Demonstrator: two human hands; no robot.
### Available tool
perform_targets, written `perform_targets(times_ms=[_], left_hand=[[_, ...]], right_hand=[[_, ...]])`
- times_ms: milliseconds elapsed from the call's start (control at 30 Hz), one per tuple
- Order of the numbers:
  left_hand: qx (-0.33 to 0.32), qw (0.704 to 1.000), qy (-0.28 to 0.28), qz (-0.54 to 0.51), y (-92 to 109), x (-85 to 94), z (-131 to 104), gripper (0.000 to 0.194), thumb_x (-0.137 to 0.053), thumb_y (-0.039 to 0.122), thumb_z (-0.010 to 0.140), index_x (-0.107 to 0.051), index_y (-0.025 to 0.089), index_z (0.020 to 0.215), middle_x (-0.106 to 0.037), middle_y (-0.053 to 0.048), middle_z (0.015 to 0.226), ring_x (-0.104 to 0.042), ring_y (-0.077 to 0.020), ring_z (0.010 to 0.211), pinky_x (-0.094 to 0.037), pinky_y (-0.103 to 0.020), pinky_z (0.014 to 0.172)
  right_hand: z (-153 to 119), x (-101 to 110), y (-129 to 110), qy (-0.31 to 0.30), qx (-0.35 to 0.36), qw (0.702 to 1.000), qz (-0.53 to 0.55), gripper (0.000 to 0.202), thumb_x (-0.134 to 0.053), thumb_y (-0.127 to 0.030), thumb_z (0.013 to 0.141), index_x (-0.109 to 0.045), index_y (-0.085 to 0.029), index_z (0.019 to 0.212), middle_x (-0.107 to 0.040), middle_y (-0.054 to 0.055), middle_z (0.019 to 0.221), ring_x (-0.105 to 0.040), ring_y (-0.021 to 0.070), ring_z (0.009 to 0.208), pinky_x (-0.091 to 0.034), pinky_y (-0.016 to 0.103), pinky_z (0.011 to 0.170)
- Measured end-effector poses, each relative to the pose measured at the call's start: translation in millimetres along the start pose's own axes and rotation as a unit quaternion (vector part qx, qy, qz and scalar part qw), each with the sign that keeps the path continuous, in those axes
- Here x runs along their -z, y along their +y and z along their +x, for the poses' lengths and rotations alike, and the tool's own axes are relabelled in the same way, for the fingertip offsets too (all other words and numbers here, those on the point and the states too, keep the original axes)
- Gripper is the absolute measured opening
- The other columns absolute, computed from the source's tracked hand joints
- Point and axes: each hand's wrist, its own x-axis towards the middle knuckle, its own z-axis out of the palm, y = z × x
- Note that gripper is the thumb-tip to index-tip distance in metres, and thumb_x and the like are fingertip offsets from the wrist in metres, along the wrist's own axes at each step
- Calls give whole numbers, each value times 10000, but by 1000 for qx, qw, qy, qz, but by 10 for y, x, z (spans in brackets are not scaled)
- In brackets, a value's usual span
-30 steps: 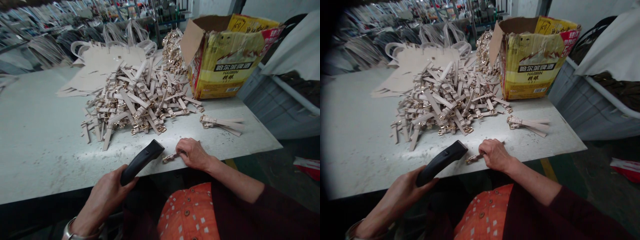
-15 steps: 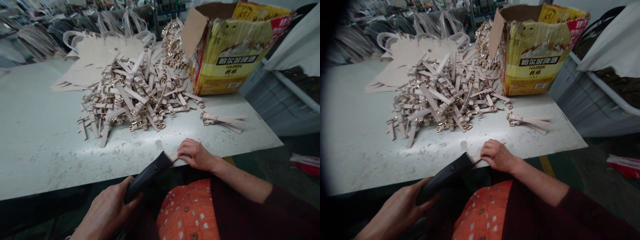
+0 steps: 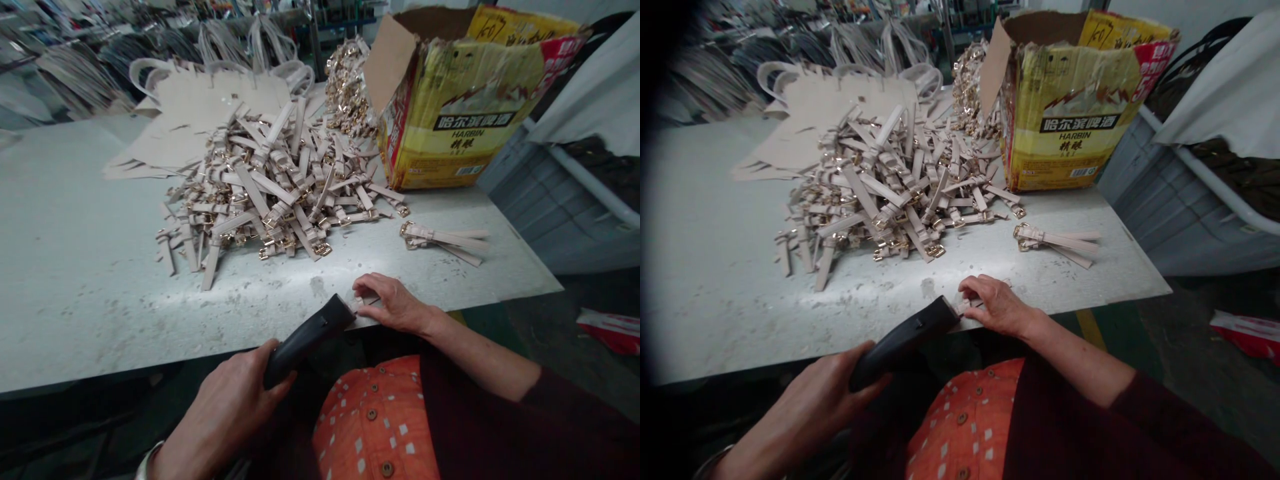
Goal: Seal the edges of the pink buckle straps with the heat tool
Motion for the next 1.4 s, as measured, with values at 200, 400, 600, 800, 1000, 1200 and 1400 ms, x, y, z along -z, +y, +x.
perform_targets(times_ms=[200,400,600,800,1000,1200,1400], left_hand=[[5,1000,-2,10,95,-11,-29,218,-442,395,795,-578,271,911,-695,-9,818,-649,-188,779,-368,-246,630],[-27,999,38,3,186,-30,135,218,-463,403,788,-573,250,898,-668,-17,754,-626,-170,703,-329,-225,577],[-11,998,55,-17,-18,-37,126,266,-468,455,790,-584,235,885,-657,-3,725,-609,-155,675,-324,-217,567],[30,999,30,-23,-185,12,-20,331,-421,497,813,-584,234,932,-662,-5,721,-629,-184,709,-361,-243,602],[14,1000,14,-3,-16,2,-12,257,-456,437,795,-585,251,917,-685,-17,799,-640,-194,765,-366,-248,630],[-29,998,48,-13,174,-6,190,211,-456,394,799,-565,231,875,-664,-19,743,-615,-155,671,-324,-221,577],[8,997,77,-21,59,-44,226,257,-399,431,827,-546,226,879,-657,-16,700,-621,-170,659,-336,-227,573]], right_hand=[[11,10,0,-4,-1,1000,7,275,-663,-127,742,-531,-186,976,-604,35,912,-563,164,823,-453,274,734],[11,-11,26,2,-19,998,53,332,-613,-92,758,-516,-191,1060,-615,39,949,-602,144,817,-484,263,753],[-1,-7,17,5,-19,999,39,399,-674,-114,727,-509,-189,1082,-623,38,948,-598,157,838,-476,281,779],[-7,14,2,-1,-24,999,33,399,-687,-105,704,-519,-191,1055,-617,30,929,-591,163,831,-467,284,772],[1,-2,5,2,-8,1000,15,354,-679,-100,713,-531,-181,1024,-612,35,920,-580,162,826,-459,273,754],[10,-45,20,19,-27,999,43,426,-648,-126,736,-485,-200,1122,-610,31,948,-600,152,817,-473,268,754],[16,-79,-39,37,29,999,-18,504,-678,-145,704,-478,-184,1165,-608,66,1007,-567,198,879,-463,322,799]])
